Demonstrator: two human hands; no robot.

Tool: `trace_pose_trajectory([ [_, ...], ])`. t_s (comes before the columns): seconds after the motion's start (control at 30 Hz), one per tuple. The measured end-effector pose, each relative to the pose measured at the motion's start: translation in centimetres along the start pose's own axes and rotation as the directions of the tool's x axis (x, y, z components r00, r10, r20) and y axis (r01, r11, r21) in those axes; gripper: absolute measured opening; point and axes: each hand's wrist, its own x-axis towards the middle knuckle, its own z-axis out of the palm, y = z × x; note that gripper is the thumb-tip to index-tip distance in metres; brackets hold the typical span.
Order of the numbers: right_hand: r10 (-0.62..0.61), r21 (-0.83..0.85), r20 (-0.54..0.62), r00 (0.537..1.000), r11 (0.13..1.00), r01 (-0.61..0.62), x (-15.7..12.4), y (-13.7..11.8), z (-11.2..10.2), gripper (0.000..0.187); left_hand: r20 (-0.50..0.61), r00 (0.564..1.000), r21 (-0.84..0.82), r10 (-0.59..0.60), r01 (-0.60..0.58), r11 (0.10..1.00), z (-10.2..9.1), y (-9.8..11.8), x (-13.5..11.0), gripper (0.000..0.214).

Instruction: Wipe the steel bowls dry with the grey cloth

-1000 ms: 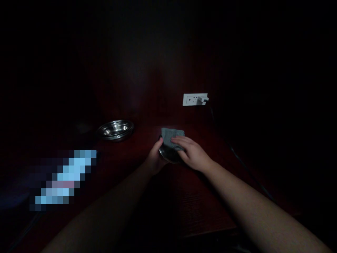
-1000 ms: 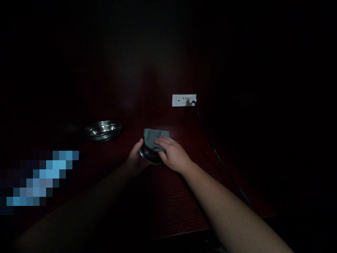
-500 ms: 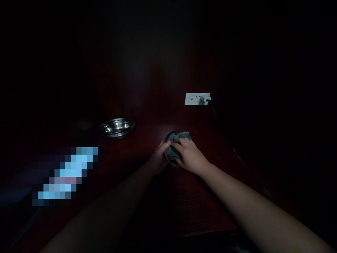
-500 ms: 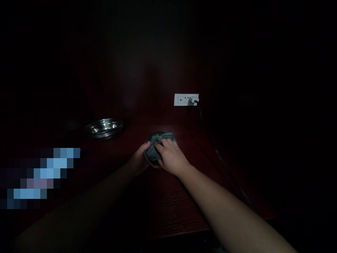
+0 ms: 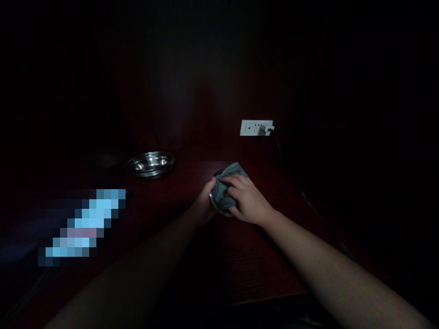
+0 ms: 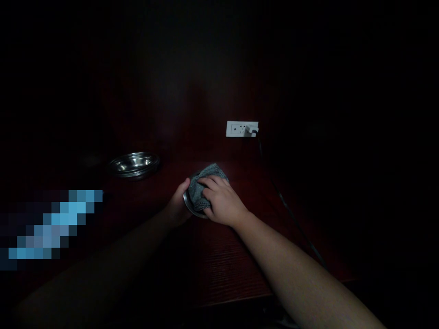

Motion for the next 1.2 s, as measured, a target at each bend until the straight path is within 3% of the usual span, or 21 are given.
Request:
trace_pose_trajectory([
  [0.2, -0.013, -0.005, 0.01, 1.0, 1.0, 0.013, -0.1, 0.1, -0.1, 0.021, -0.02, 1.0, -0.01, -0.003, 0.003, 1.0, -0.1, 0.0, 0.1, 0.052],
  [0.4, 0.106, -0.094, 0.092, 0.99, 0.991, -0.097, 0.0, -0.2, 0.1, 0.031, -0.059, 0.998, 0.013, -0.008, 0.009, 1.0, 0.1, 0.0, 0.1, 0.046],
  [0.5, 0.165, -0.126, 0.121, 0.979, 0.981, -0.15, 0.0, -0.3, 0.4, 0.04, -0.111, 0.987, 0.044, 0.114, -0.11, 0.993, 0.3, -0.1, 0.1, 0.041],
  [0.6, 0.184, -0.136, 0.128, 0.975, 0.977, -0.166, 0.0, -0.3, 0.7, 0.042, -0.121, 0.957, 0.082, 0.264, -0.255, 0.963, 0.1, -0.3, 0.3, 0.056],
  [0.77, 0.187, -0.102, 0.142, 0.972, 0.98, -0.174, -0.1, -0.4, 0.5, 0.036, -0.119, 0.936, 0.131, 0.332, -0.317, 0.939, -0.3, -0.4, 0.5, 0.064],
  [0.93, 0.141, -0.031, 0.193, 0.971, 0.99, -0.137, -0.4, -0.4, -0.1, 0.031, -0.16, 0.924, 0.13, 0.347, -0.329, 0.935, -0.2, -0.4, 0.5, 0.058],
  [1.1, 0.109, 0.022, 0.222, 0.969, 0.993, -0.116, -0.6, -0.4, -0.8, 0.056, -0.131, 0.934, 0.098, 0.333, -0.322, 0.942, -0.3, -0.5, 0.4, 0.052],
  [1.2, 0.128, 0.029, 0.224, 0.966, 0.99, -0.138, -0.6, -0.4, -1.1, 0.059, -0.142, 0.936, 0.102, 0.321, -0.309, 0.946, -0.2, -0.4, 0.3, 0.05],
])
